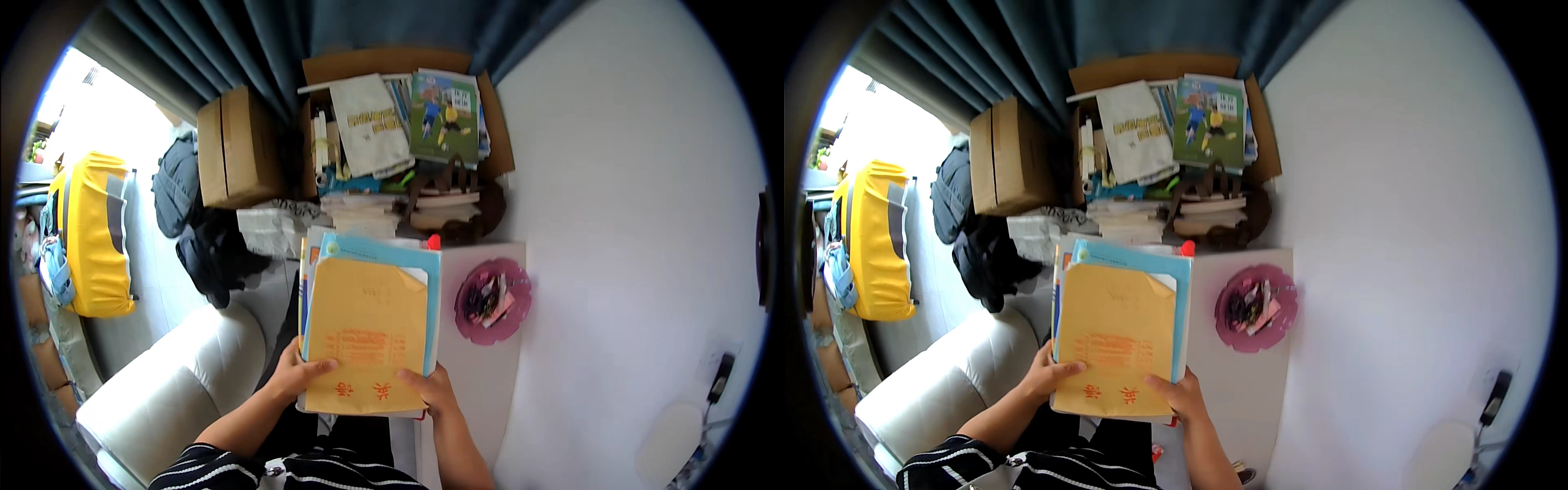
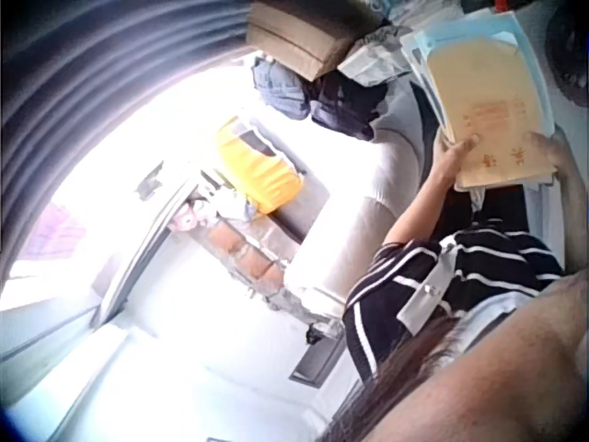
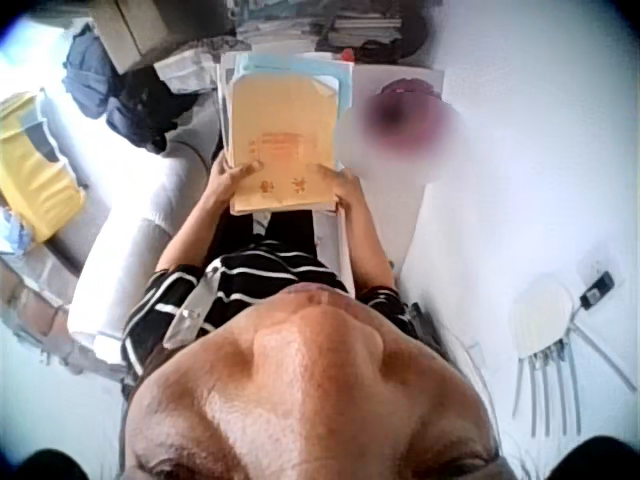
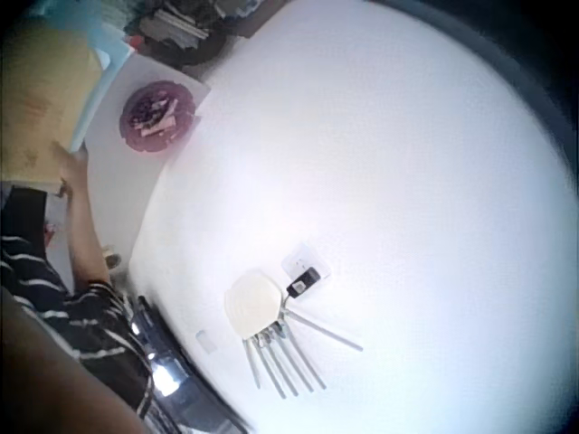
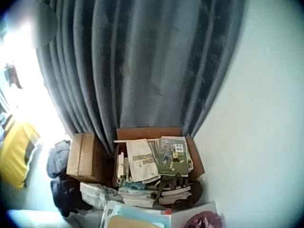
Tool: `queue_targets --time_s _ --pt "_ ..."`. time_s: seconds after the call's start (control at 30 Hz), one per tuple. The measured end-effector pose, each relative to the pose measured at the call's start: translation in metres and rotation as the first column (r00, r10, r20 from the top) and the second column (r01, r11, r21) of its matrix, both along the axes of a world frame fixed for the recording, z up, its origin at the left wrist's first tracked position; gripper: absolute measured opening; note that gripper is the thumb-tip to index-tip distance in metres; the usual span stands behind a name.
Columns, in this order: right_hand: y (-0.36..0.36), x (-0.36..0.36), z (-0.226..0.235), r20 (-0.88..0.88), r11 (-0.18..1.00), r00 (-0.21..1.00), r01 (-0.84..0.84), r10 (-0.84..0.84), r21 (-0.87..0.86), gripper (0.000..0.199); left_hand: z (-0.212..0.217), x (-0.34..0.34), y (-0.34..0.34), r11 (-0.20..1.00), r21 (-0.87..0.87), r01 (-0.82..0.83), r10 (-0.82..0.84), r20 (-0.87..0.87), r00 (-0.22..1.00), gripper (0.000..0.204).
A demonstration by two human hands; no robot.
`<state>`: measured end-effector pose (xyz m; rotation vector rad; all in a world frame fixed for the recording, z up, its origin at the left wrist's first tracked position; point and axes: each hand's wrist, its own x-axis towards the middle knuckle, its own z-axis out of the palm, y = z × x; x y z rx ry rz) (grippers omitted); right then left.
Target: The person sorts through a collection of papers and envelopes on a shelf, handles a rolled mattress topper, and packs a black garment and a plastic bag into a black backpack.
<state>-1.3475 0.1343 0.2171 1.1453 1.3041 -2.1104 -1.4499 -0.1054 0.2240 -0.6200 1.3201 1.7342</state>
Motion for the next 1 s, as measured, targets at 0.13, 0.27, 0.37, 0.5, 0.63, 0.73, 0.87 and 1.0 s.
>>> queue_targets --time_s 0.13,0.27,0.37,0.5,0.63,0.73,0.87,1.0 --pt "0.022 -0.066 0.004 -0.020 0.999 0.999 0.036 -0.035 0.040 0.056 -0.014 -0.074 0.020 0.998 0.045 0.046 -0.047 0.016 0.999 0.057" --pt "0.070 -0.150 -0.019 -0.011 0.981 0.999 0.035 -0.033 0.193 0.055 -0.044 -0.158 0.067 0.995 0.055 0.085 -0.083 -0.046 0.995 0.061" --pt "0.129 -0.225 -0.056 -0.075 0.950 0.996 0.076 -0.055 0.304 0.053 -0.083 -0.241 0.129 0.986 0.103 0.134 -0.124 -0.096 0.988 0.060" --pt "0.211 -0.335 -0.112 -0.117 0.917 0.992 0.078 -0.035 0.391 0.055 -0.159 -0.336 0.207 0.987 0.073 0.146 -0.121 -0.275 0.954 0.067" --pt "0.282 -0.408 -0.156 -0.214 0.955 0.977 0.053 0.011 0.293 0.063 -0.232 -0.412 0.276 0.980 0.034 0.194 -0.169 -0.365 0.916 0.078" --pt "0.314 -0.433 -0.223 -0.199 0.940 0.980 0.058 0.010 0.336 0.066 -0.293 -0.441 0.311 0.977 -0.027 0.213 -0.207 -0.380 0.902 0.090" --pt "0.323 -0.411 -0.294 -0.071 0.900 0.948 0.316 -0.309 0.301 0.082 -0.291 -0.420 0.334 0.993 0.008 0.117 -0.108 -0.323 0.940 0.106" --pt "0.299 -0.379 -0.302 0.021 0.807 0.817 0.573 -0.577 -0.138 0.102 -0.294 -0.407 0.338 0.999 0.018 -0.031 0.034 -0.214 0.976 0.101"
